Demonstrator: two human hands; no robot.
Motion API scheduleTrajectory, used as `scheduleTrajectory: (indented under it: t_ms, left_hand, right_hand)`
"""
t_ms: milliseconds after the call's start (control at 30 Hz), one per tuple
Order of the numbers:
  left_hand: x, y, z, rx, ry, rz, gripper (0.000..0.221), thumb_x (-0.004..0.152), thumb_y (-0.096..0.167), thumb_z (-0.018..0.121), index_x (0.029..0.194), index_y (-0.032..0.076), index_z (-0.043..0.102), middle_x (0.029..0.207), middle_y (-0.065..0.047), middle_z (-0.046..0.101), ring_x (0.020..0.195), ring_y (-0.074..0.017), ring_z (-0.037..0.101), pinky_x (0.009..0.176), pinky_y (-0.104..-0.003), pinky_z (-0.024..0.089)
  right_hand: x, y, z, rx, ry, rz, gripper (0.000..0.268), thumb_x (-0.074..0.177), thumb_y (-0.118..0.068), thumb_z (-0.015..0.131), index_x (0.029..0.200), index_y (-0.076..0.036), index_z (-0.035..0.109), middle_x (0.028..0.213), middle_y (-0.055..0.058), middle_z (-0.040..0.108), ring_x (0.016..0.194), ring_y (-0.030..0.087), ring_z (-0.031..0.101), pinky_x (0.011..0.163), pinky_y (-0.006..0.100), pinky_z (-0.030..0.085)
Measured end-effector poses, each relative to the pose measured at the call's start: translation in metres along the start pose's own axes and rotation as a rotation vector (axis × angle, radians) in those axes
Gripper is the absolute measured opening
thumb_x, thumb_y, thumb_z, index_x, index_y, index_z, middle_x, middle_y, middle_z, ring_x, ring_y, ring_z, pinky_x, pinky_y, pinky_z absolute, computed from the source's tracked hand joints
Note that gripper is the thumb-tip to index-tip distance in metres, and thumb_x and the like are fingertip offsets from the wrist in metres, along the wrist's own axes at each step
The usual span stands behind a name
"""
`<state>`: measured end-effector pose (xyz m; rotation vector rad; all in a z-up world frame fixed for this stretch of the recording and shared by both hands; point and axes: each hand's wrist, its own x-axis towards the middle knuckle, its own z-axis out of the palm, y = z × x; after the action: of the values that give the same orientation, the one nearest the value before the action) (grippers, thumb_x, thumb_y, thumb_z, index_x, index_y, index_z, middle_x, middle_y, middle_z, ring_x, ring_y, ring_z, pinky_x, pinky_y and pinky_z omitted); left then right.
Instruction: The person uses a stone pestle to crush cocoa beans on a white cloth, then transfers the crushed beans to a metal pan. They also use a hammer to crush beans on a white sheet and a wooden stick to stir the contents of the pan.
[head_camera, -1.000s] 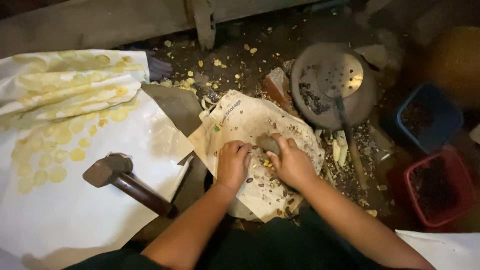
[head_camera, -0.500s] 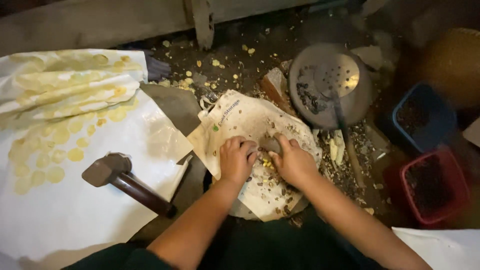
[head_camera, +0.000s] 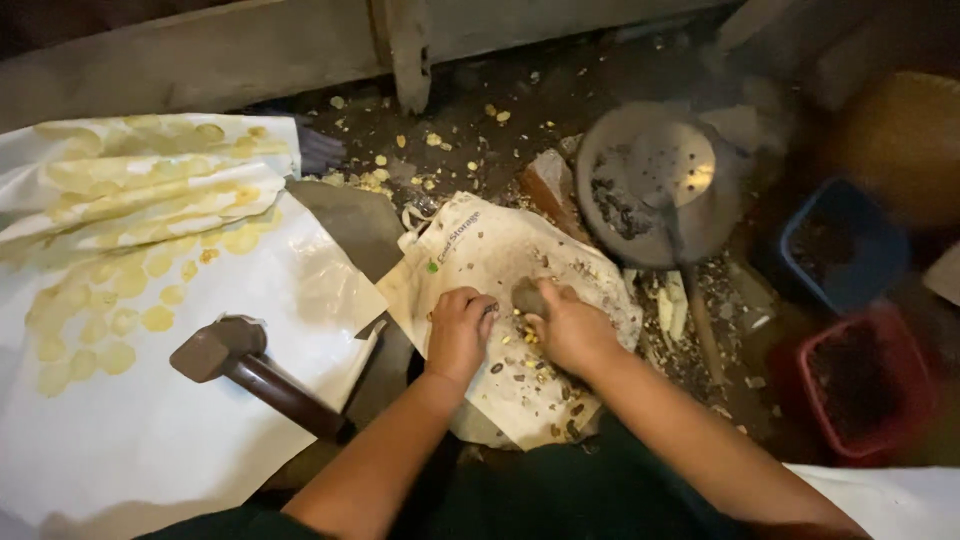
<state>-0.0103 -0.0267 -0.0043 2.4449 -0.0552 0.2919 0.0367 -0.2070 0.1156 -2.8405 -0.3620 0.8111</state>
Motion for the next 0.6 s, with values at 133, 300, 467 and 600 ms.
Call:
scheduleTrajectory:
  t_ms: [133,300,467,600]
  left_hand:
    - [0.006,-0.001,-0.007,-0.099,-0.026,-0.010,0.022,0.092,0.015,0.070,0.114,0.012,0.069,0.111,-0.010,0.062,0.116,-0.0344,0.058,0.102,-0.044,0.049]
    - [0.017,-0.004,0.008,-0.172,0.013,-0.034,0.006,0.093,0.015,0.071,0.099,0.014,0.072,0.102,-0.007,0.063,0.107,-0.0329,0.061,0.096,-0.043,0.051]
    - [0.031,0.010,0.021,0.017,0.053,-0.083,0.019,0.075,0.040,0.086,0.088,0.030,0.076,0.101,0.004,0.061,0.106,-0.0249,0.059,0.089,-0.043,0.048]
    - [0.008,0.018,-0.006,0.105,0.103,-0.042,0.038,0.084,0.044,0.079,0.112,0.020,0.072,0.111,-0.007,0.062,0.111,-0.0316,0.062,0.092,-0.047,0.048]
  right_hand:
    - [-0.013,0.002,0.008,-0.321,0.319,-0.291,0.033,0.095,-0.032,0.052,0.126,-0.020,0.050,0.109,0.021,0.063,0.076,0.043,0.075,0.070,0.054,0.060]
    - [-0.010,0.032,0.018,-0.210,0.109,-0.075,0.048,0.094,-0.045,0.058,0.135,-0.025,0.043,0.123,0.019,0.061,0.088,0.048,0.073,0.080,0.056,0.060]
    - [-0.007,0.014,-0.021,-0.018,0.049,0.089,0.051,0.097,-0.048,0.055,0.142,-0.030,0.039,0.115,0.020,0.068,0.106,0.046,0.071,0.090,0.057,0.056]
    - [-0.008,-0.013,-0.022,0.243,0.197,-0.023,0.054,0.098,-0.036,0.059,0.147,-0.019,0.042,0.126,0.029,0.061,0.106,0.056,0.067,0.091,0.064,0.053]
